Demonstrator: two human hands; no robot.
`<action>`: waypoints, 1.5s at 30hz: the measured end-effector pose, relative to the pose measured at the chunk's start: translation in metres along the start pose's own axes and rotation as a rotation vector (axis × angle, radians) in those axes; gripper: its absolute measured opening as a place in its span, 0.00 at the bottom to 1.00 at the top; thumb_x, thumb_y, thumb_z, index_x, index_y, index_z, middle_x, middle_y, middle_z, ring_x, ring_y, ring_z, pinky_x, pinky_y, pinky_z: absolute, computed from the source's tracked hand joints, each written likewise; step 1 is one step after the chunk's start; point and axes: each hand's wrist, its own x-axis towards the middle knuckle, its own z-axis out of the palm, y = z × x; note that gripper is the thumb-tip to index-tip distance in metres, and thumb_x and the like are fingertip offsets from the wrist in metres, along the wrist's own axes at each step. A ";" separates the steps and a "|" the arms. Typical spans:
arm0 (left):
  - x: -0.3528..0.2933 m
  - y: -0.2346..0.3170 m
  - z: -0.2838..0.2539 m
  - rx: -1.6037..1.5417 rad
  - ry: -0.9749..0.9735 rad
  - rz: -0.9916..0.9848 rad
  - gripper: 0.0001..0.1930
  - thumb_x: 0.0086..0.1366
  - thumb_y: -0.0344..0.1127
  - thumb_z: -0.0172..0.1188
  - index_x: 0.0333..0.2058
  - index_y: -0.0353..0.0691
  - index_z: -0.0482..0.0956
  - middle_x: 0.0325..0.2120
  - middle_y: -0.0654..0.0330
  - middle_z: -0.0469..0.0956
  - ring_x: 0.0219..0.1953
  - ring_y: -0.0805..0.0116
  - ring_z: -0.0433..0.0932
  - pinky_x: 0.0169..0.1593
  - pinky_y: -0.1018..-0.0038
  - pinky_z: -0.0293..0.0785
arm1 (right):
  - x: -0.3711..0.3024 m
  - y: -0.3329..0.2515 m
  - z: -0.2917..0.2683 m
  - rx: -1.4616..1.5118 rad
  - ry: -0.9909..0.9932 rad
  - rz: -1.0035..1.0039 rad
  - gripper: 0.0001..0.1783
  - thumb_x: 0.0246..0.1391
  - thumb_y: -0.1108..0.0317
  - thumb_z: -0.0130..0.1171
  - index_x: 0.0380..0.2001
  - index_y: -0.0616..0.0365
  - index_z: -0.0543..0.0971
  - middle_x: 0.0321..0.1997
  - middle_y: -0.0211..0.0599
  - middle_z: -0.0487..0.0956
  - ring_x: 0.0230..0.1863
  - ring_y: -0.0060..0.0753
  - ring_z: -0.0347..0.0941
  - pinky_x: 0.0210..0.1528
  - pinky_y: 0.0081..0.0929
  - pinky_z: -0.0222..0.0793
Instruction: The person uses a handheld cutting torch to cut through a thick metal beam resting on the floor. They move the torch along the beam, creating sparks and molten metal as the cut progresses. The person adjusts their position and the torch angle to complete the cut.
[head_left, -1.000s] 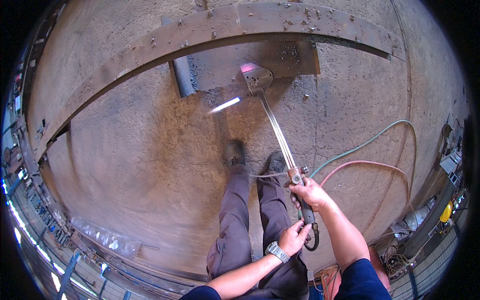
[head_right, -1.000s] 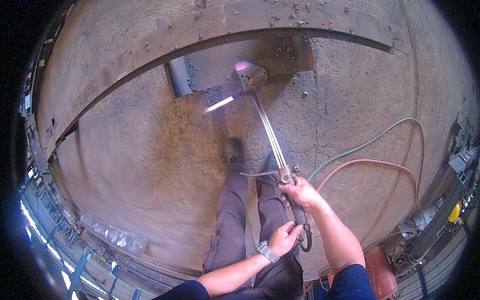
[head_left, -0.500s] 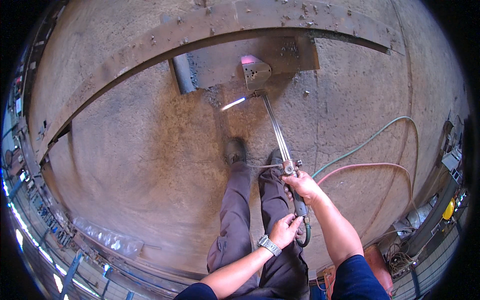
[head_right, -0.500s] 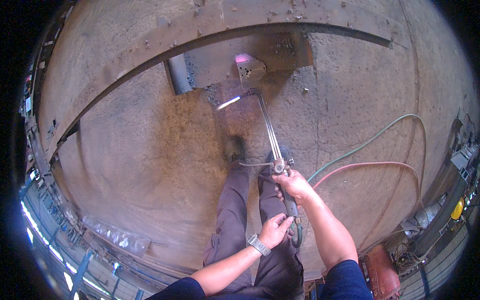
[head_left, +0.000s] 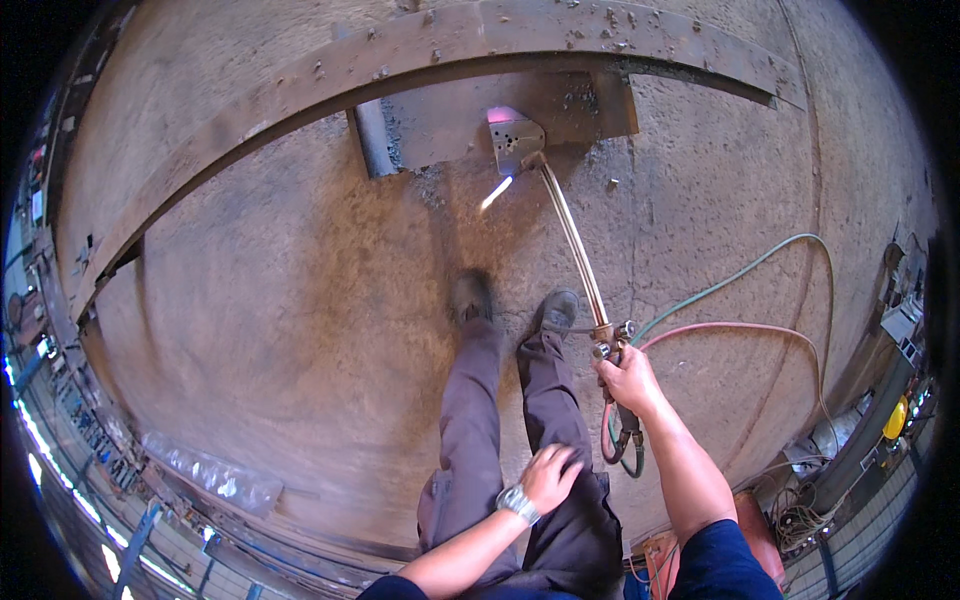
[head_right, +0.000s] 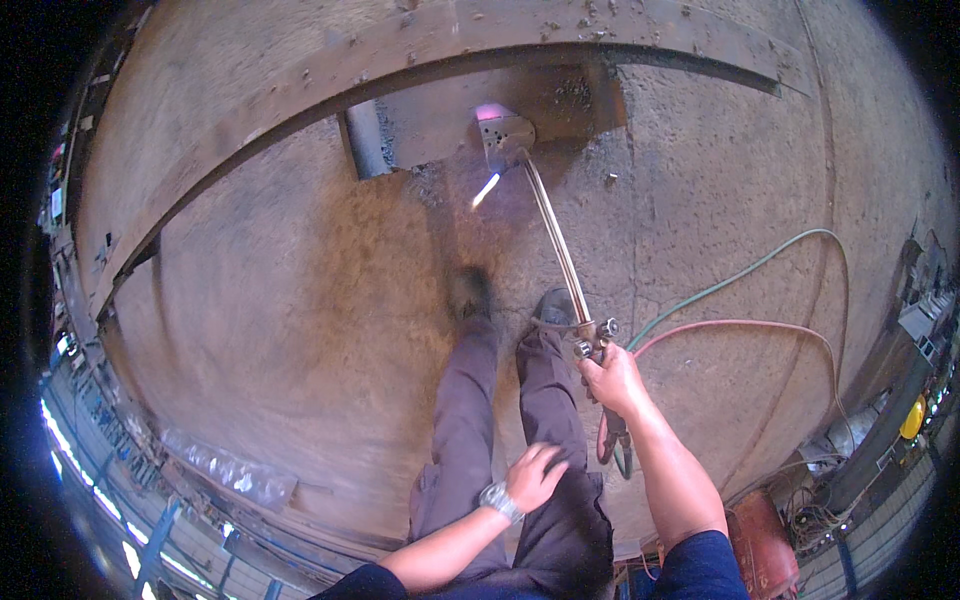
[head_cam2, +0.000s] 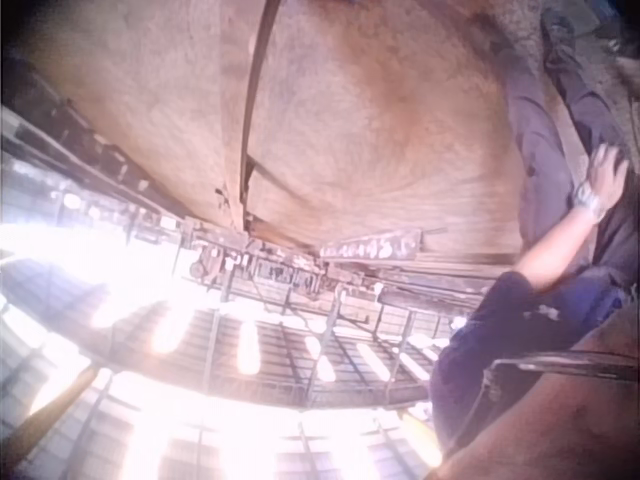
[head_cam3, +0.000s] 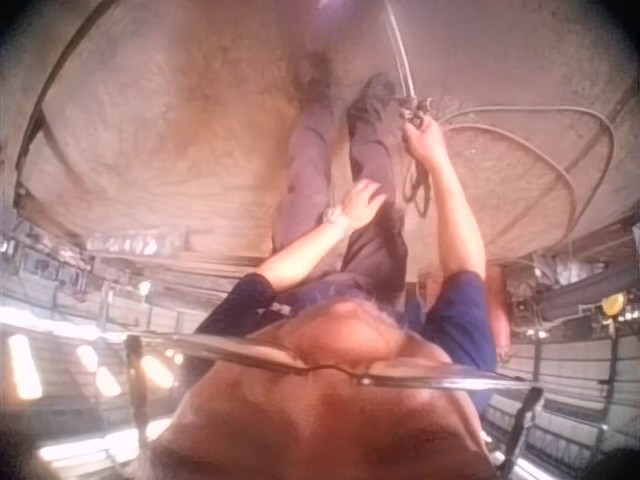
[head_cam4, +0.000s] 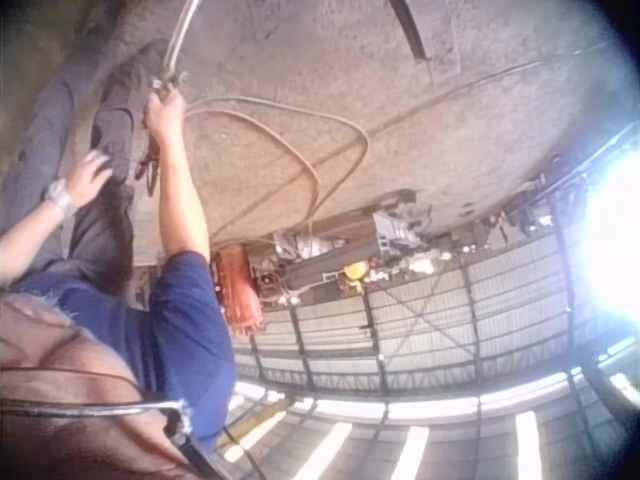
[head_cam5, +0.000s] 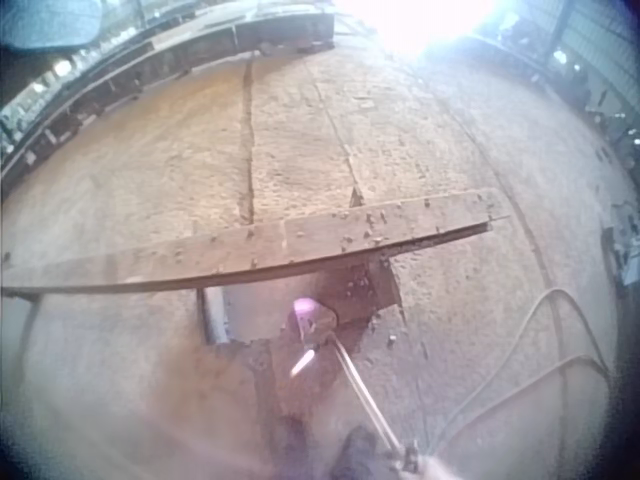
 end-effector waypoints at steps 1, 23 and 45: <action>-0.018 0.001 -0.008 0.022 -0.063 0.002 0.15 0.64 0.44 0.61 0.39 0.37 0.78 0.41 0.51 0.77 0.44 0.49 0.76 0.48 0.59 0.73 | -0.001 0.011 -0.001 -0.093 0.071 -0.087 0.11 0.54 0.67 0.61 0.36 0.63 0.76 0.21 0.37 0.77 0.22 0.30 0.74 0.28 0.32 0.70; -0.182 -0.026 -0.016 -0.391 -1.197 0.028 0.16 0.68 0.45 0.57 0.38 0.34 0.76 0.27 0.55 0.76 0.33 0.64 0.77 0.42 0.66 0.73 | -0.007 0.063 0.017 -0.206 0.585 -0.384 0.13 0.50 0.66 0.61 0.37 0.62 0.76 0.30 0.59 0.79 0.38 0.65 0.75 0.38 0.53 0.70; 0.256 -0.100 -0.091 0.024 -0.212 0.146 0.24 0.70 0.50 0.52 0.50 0.32 0.76 0.47 0.49 0.79 0.50 0.58 0.78 0.55 0.66 0.70 | 0.090 0.107 0.093 0.003 0.499 -0.435 0.19 0.51 0.67 0.60 0.48 0.56 0.75 0.32 0.55 0.80 0.38 0.63 0.77 0.39 0.50 0.72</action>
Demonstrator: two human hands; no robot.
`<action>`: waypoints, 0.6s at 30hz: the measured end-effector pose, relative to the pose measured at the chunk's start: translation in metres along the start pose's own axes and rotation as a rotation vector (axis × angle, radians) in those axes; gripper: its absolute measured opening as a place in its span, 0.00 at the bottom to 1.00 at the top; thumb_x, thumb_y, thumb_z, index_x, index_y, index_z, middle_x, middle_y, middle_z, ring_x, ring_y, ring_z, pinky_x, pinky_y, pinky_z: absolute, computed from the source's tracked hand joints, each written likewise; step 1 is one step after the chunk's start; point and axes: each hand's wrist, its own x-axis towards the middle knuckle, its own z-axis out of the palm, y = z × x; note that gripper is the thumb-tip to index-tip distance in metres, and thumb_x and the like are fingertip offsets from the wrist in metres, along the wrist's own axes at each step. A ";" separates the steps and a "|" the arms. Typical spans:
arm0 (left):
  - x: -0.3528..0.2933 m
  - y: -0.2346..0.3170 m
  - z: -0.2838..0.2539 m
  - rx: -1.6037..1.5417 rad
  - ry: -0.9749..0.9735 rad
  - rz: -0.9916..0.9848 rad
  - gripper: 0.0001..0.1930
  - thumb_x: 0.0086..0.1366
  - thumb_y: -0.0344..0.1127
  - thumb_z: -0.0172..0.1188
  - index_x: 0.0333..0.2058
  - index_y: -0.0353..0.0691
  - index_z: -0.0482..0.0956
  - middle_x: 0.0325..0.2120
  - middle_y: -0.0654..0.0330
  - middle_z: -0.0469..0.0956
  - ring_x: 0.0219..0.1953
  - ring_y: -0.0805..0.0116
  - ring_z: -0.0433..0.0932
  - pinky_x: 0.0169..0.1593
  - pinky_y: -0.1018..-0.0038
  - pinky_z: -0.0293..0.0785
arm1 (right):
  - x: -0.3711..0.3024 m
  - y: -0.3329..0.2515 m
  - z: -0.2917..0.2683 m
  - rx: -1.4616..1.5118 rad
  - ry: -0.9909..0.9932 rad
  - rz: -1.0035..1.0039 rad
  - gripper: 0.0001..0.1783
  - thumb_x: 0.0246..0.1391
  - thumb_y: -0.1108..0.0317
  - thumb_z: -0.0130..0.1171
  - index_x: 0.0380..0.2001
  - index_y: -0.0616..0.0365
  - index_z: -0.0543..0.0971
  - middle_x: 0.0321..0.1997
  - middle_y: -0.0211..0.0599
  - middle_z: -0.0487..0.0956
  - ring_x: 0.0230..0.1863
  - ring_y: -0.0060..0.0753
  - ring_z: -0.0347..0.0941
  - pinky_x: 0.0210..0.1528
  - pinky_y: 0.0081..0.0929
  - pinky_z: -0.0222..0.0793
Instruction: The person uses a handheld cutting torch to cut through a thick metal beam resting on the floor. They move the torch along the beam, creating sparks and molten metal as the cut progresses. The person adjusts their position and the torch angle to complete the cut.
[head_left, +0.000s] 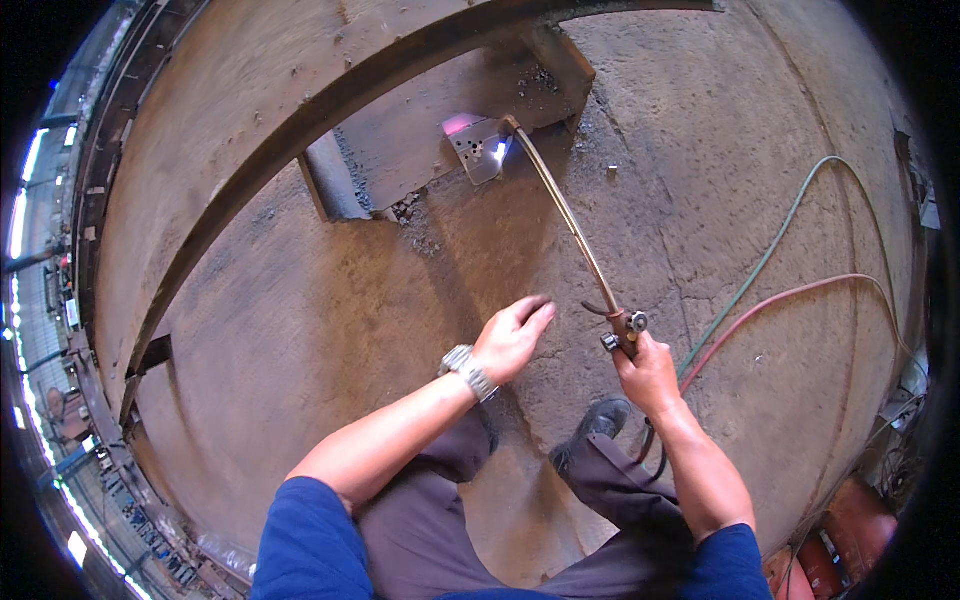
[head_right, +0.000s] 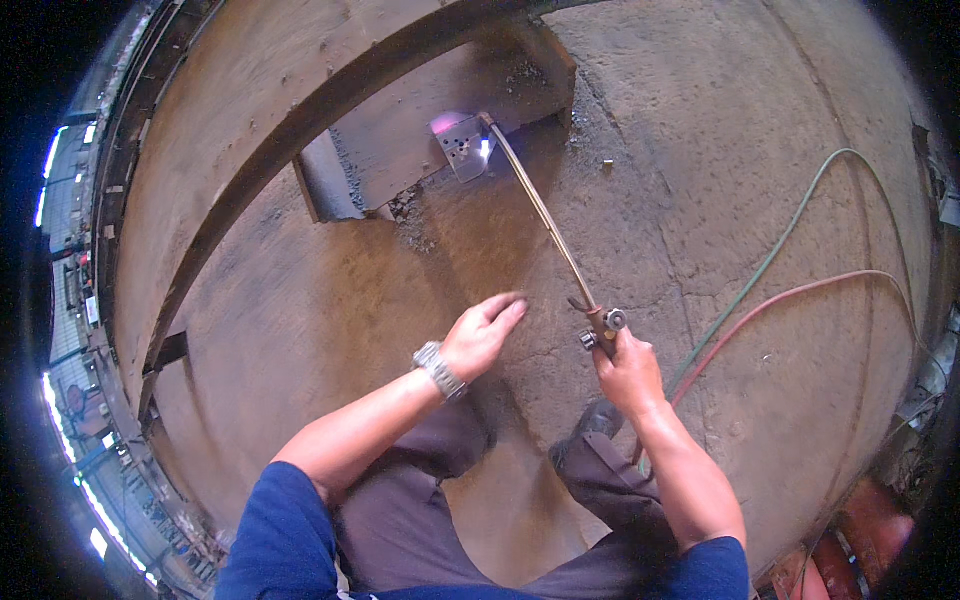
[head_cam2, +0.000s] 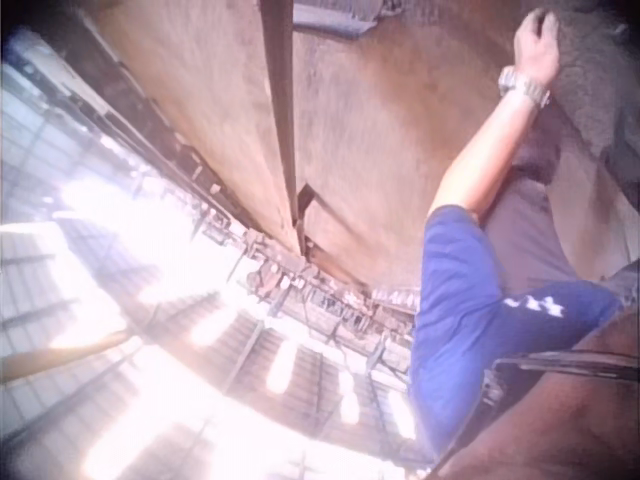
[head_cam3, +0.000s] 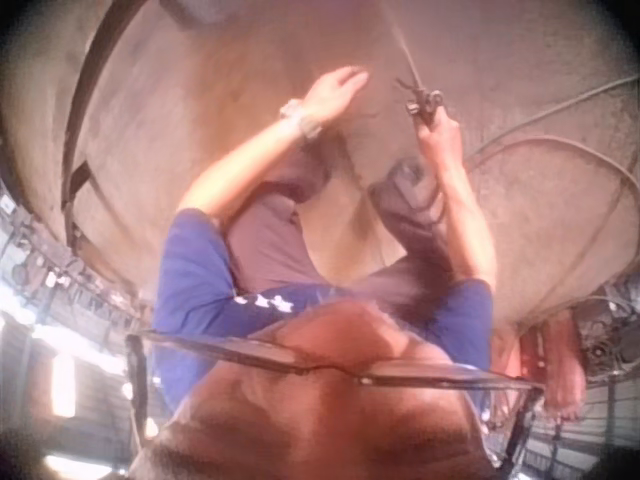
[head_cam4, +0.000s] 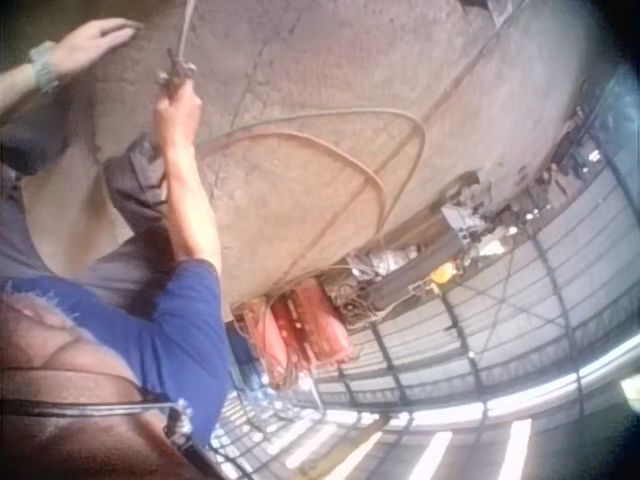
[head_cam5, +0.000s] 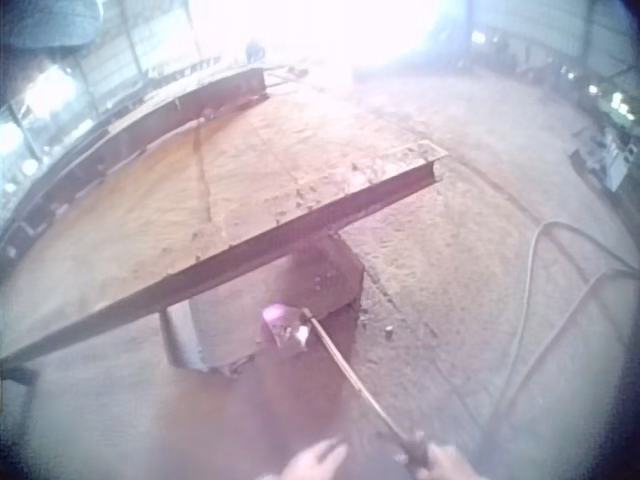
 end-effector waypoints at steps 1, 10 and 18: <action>0.016 -0.010 0.010 -0.022 0.031 0.065 0.26 0.71 0.50 0.51 0.53 0.31 0.74 0.49 0.50 0.79 0.51 0.60 0.77 0.58 0.67 0.68 | 0.002 -0.002 -0.005 -0.006 -0.018 -0.004 0.20 0.51 0.68 0.60 0.49 0.56 0.75 0.32 0.55 0.80 0.38 0.62 0.78 0.39 0.50 0.72; 0.100 0.013 0.047 -0.686 -0.171 -0.088 0.21 0.72 0.49 0.51 0.47 0.33 0.72 0.42 0.50 0.80 0.45 0.60 0.81 0.51 0.64 0.77 | 0.006 0.011 0.012 0.027 -0.012 -0.017 0.18 0.50 0.71 0.57 0.47 0.59 0.76 0.32 0.56 0.80 0.39 0.58 0.79 0.39 0.42 0.73; 0.103 0.025 0.050 -0.715 -0.141 -0.159 0.19 0.73 0.46 0.51 0.45 0.31 0.69 0.36 0.47 0.81 0.35 0.55 0.84 0.41 0.61 0.83 | 0.017 0.046 0.023 0.365 -0.160 0.031 0.20 0.45 0.74 0.61 0.45 0.60 0.75 0.35 0.24 0.73 0.36 0.20 0.66 0.39 0.21 0.64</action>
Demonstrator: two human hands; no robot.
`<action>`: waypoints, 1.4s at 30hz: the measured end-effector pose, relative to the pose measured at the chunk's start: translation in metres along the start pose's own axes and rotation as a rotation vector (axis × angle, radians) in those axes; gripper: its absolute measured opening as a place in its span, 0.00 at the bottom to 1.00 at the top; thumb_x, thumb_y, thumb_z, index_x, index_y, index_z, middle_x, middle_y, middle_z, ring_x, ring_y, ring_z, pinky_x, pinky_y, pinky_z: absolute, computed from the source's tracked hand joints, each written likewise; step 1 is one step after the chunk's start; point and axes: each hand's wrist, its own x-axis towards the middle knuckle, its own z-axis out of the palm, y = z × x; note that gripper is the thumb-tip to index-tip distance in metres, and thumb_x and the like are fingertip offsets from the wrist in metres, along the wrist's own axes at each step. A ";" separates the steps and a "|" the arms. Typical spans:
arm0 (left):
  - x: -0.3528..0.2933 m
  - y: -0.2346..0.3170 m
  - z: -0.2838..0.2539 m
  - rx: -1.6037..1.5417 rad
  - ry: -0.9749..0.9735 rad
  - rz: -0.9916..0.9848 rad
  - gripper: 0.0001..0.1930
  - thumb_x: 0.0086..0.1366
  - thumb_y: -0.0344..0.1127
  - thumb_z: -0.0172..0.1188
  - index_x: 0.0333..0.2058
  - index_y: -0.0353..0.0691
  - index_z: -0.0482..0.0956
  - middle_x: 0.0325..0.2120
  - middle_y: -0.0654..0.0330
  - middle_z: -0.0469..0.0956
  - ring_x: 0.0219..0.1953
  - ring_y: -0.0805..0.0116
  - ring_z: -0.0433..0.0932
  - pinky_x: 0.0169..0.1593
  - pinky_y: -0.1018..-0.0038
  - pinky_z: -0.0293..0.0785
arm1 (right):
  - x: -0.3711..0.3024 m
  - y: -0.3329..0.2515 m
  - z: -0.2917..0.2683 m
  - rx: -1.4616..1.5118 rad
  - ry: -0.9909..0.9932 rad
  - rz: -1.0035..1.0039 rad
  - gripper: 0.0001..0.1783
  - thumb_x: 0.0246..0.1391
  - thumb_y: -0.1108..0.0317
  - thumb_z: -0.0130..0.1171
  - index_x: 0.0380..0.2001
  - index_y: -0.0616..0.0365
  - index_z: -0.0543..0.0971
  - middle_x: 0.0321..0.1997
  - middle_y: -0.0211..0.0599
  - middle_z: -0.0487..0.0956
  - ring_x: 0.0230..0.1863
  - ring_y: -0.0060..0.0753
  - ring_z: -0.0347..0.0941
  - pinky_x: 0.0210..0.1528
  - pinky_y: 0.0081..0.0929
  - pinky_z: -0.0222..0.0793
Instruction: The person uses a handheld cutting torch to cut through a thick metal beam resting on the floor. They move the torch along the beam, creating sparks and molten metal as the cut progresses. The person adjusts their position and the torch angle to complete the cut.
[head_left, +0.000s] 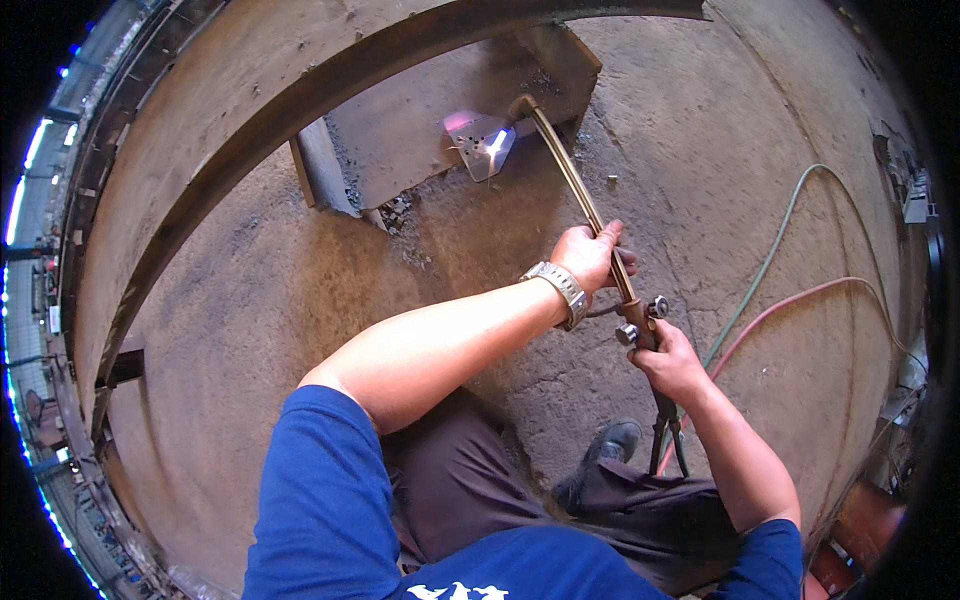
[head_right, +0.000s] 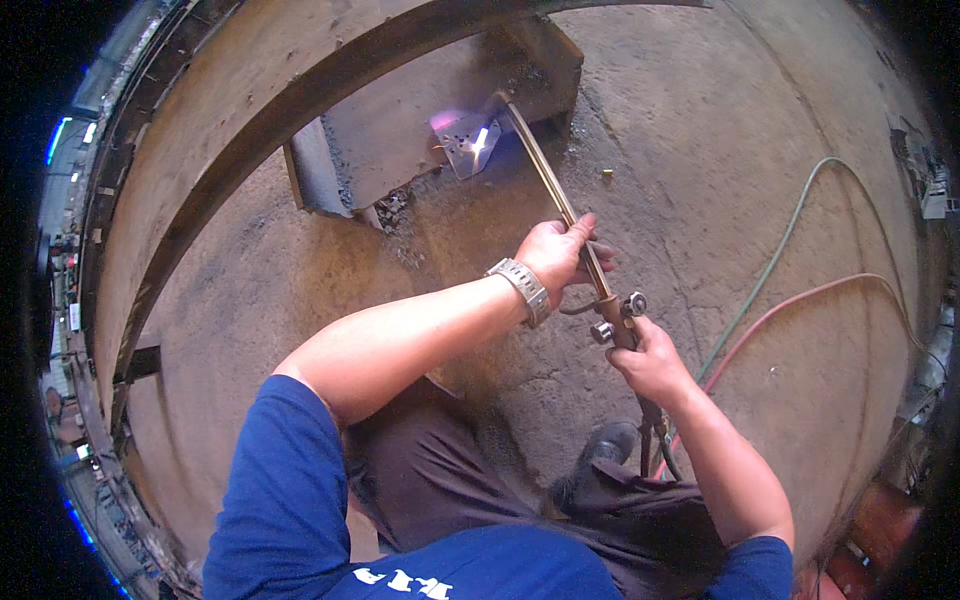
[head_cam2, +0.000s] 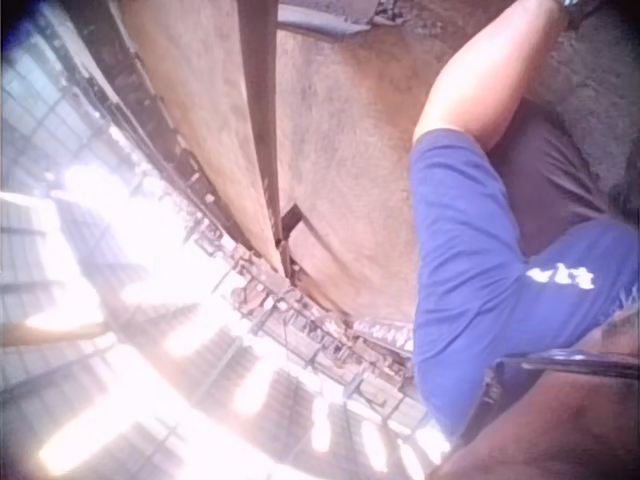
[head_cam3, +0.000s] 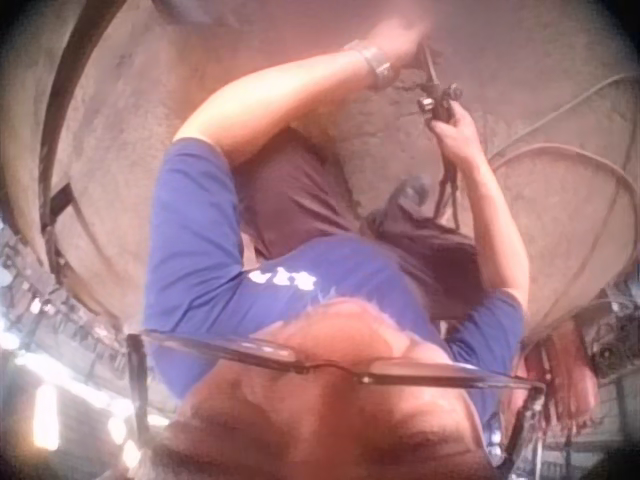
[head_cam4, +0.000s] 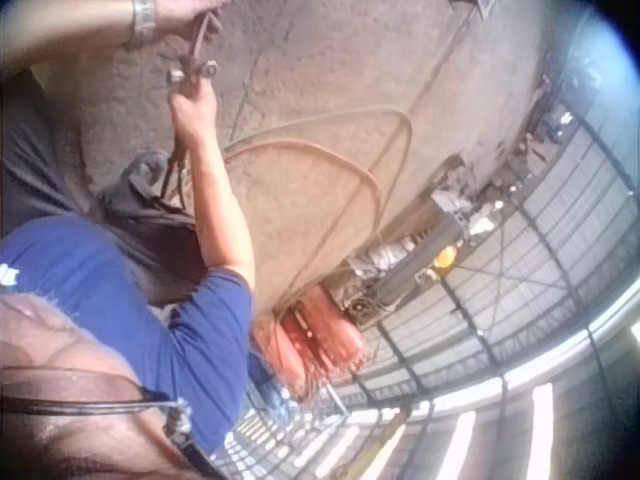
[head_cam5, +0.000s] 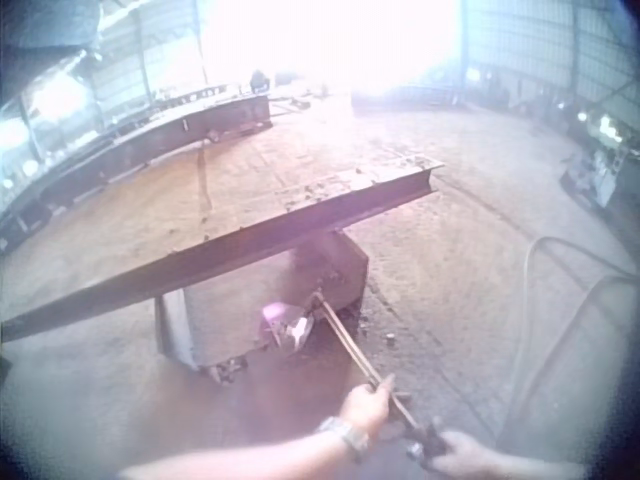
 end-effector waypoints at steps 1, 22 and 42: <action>-0.002 0.001 -0.001 0.015 0.005 0.000 0.19 0.73 0.46 0.51 0.45 0.31 0.69 0.35 0.47 0.81 0.35 0.55 0.84 0.41 0.60 0.83 | 0.002 0.000 -0.004 0.047 -0.078 0.079 0.23 0.44 0.74 0.61 0.47 0.60 0.74 0.37 0.24 0.73 0.37 0.20 0.65 0.41 0.21 0.64; 0.005 -0.011 -0.008 0.062 -0.019 -0.040 0.20 0.73 0.46 0.49 0.45 0.29 0.69 0.36 0.47 0.81 0.35 0.55 0.84 0.42 0.59 0.84 | -0.018 0.012 0.023 -0.174 0.015 0.144 0.16 0.47 0.70 0.64 0.40 0.61 0.75 0.32 0.30 0.76 0.33 0.24 0.70 0.38 0.27 0.69; 0.012 -0.024 -0.021 0.108 0.057 -0.048 0.19 0.76 0.44 0.42 0.53 0.33 0.64 0.37 0.46 0.80 0.37 0.53 0.83 0.41 0.54 0.83 | -0.013 0.035 0.042 0.081 -0.037 0.182 0.18 0.52 0.72 0.59 0.47 0.62 0.73 0.40 0.37 0.81 0.40 0.28 0.78 0.35 0.29 0.75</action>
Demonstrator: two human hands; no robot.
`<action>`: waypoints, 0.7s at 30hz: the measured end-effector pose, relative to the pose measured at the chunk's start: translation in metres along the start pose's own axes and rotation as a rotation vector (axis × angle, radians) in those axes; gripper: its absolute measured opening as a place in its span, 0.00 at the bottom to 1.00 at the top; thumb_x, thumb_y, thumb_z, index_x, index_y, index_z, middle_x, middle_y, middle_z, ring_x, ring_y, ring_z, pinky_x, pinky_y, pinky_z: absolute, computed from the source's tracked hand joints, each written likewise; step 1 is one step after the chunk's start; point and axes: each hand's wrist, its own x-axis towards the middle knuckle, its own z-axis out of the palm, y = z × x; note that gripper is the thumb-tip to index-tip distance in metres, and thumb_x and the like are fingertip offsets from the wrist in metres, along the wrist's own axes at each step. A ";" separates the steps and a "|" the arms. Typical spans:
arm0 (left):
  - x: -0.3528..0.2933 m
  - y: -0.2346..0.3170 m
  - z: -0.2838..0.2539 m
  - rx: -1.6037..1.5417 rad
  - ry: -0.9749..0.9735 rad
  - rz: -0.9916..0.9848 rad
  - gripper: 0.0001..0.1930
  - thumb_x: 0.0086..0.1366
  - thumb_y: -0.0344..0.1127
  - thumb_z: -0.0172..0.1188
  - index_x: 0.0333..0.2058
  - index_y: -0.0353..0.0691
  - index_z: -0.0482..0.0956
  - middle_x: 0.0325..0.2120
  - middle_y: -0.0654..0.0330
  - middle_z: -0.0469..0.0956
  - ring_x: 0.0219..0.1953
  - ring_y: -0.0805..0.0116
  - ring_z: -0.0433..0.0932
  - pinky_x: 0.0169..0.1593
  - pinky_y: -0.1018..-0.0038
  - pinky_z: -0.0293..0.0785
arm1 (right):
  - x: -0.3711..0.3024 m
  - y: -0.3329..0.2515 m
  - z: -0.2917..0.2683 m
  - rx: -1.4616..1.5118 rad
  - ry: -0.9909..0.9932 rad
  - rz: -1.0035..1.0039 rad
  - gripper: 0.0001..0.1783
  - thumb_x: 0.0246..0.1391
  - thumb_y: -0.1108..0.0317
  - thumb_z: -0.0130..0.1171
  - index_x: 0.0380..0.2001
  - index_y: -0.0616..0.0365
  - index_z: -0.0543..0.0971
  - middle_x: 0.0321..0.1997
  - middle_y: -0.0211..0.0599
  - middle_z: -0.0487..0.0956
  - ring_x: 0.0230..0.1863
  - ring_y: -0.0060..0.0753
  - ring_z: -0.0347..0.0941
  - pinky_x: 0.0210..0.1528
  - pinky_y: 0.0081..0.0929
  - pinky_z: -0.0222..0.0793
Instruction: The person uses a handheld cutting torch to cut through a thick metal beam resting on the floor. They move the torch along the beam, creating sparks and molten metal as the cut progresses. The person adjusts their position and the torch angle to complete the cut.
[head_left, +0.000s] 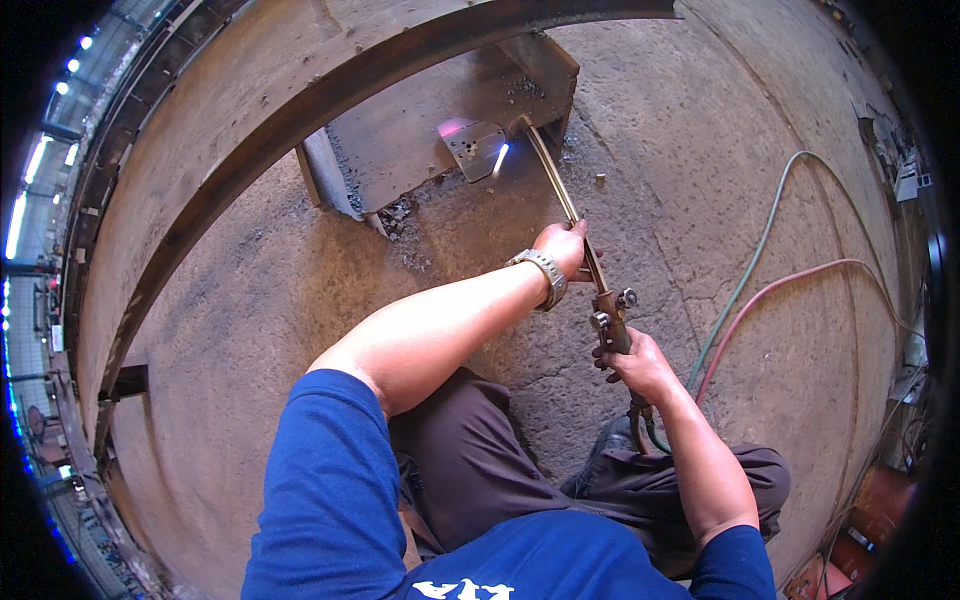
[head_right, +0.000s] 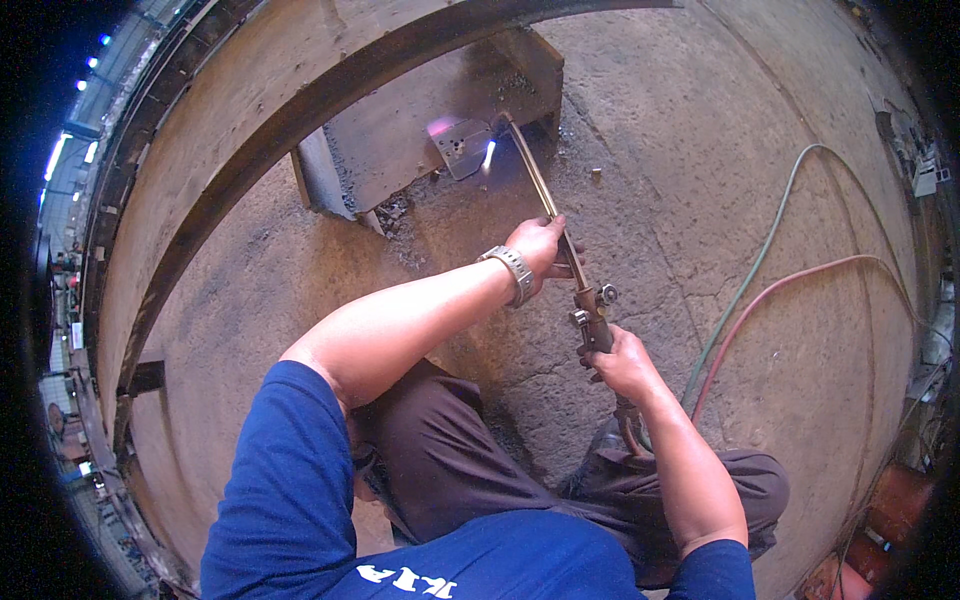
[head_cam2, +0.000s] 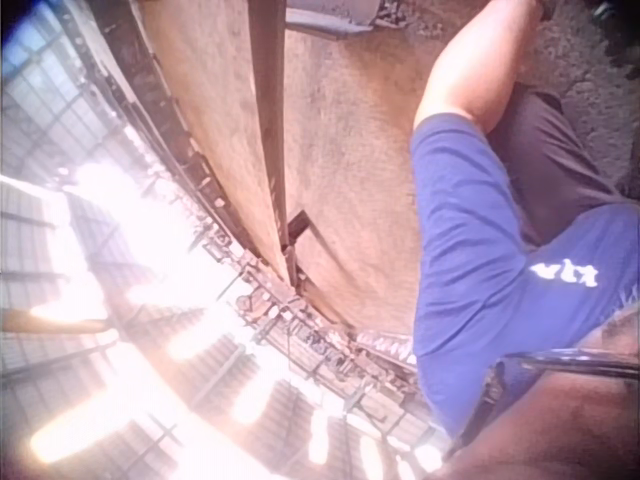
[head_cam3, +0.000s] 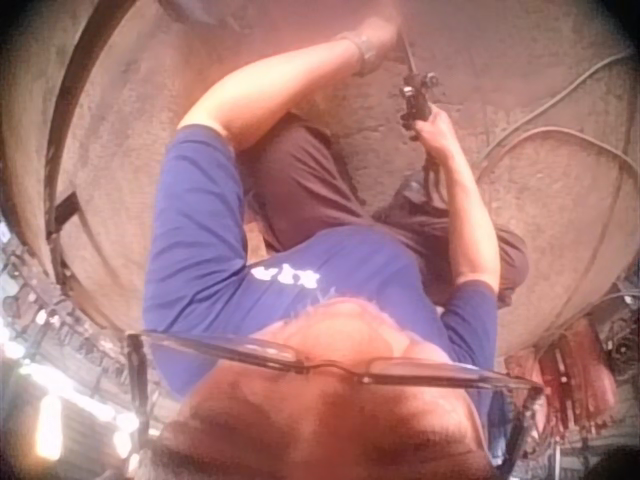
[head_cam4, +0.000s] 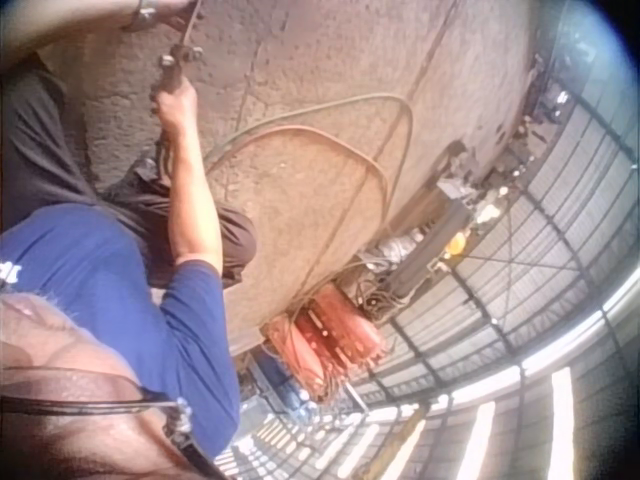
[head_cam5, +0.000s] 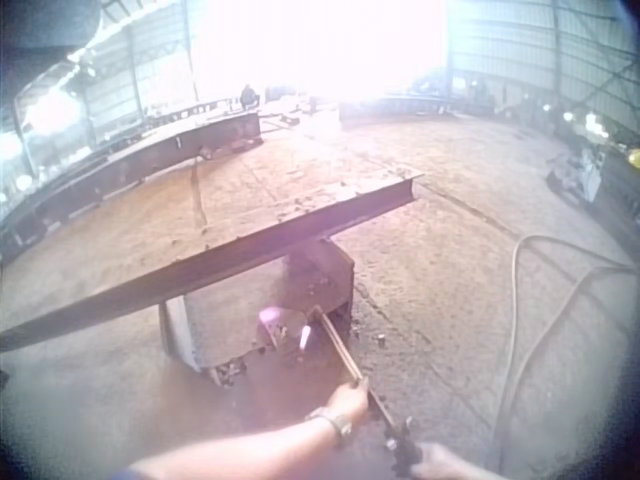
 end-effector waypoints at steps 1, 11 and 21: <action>0.001 0.000 0.000 0.007 0.003 0.004 0.19 0.76 0.44 0.43 0.54 0.33 0.63 0.37 0.46 0.80 0.36 0.54 0.83 0.41 0.54 0.83 | -0.003 -0.003 -0.001 -0.001 -0.011 0.006 0.18 0.52 0.71 0.60 0.47 0.62 0.73 0.39 0.36 0.81 0.40 0.28 0.78 0.35 0.29 0.76; 0.008 -0.004 0.002 0.106 0.051 0.034 0.19 0.74 0.44 0.46 0.51 0.32 0.66 0.35 0.48 0.80 0.37 0.55 0.84 0.38 0.54 0.86 | -0.003 -0.003 -0.004 0.009 -0.013 0.024 0.16 0.51 0.71 0.65 0.42 0.61 0.74 0.36 0.35 0.79 0.37 0.30 0.79 0.30 0.30 0.76; 0.010 -0.003 -0.004 0.152 0.075 0.020 0.20 0.75 0.45 0.44 0.52 0.31 0.66 0.34 0.49 0.81 0.37 0.55 0.84 0.37 0.56 0.86 | 0.003 -0.005 0.002 -0.051 0.044 -0.001 0.14 0.50 0.71 0.65 0.40 0.62 0.75 0.28 0.34 0.80 0.28 0.25 0.75 0.29 0.28 0.72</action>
